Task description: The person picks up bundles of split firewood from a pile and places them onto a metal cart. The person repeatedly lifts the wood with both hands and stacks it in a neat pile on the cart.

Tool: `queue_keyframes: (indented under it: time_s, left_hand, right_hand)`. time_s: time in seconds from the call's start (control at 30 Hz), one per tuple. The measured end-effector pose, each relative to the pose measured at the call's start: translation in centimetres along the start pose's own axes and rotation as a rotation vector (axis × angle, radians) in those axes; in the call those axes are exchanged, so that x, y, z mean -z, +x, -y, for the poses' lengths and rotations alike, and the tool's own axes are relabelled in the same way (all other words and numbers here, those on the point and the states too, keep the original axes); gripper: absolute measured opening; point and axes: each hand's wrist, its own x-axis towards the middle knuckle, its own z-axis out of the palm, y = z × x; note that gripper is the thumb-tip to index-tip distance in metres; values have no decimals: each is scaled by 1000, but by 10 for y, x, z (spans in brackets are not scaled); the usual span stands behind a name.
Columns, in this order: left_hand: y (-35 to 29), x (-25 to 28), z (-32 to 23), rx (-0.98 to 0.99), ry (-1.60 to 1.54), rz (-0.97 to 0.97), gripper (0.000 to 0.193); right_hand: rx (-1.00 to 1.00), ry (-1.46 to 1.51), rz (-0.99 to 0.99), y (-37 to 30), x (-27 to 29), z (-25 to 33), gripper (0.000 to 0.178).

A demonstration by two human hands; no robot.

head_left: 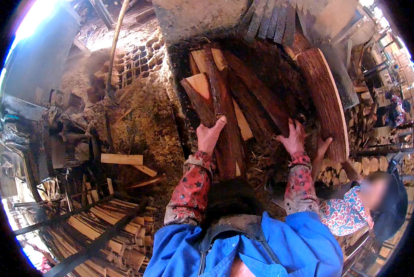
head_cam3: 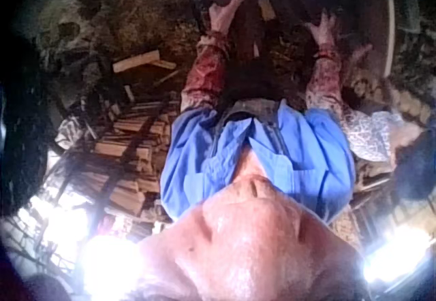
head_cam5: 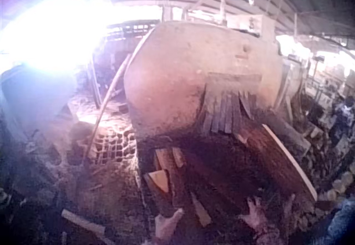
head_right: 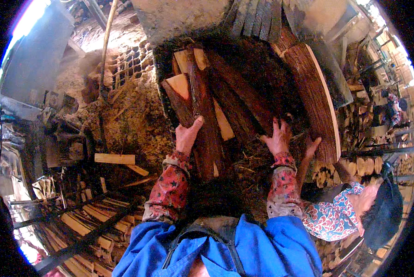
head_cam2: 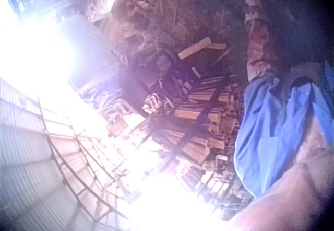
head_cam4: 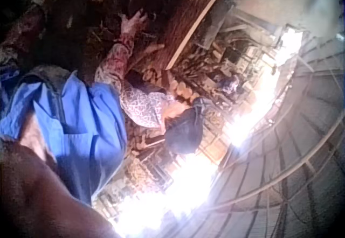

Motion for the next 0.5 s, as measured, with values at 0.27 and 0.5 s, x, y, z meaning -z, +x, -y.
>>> queue_keyframes:
  time_s: [0.27, 0.5]
  left_hand:
    - [-18, 2, -9, 23, -3, -24, 50]
    - [-21, 8, 12, -20, 51, -78, 60]
  right_hand:
    - [-79, 110, 164, -34, 10, 4, 93]
    - [-62, 258, 176, -44, 20, -2, 94]
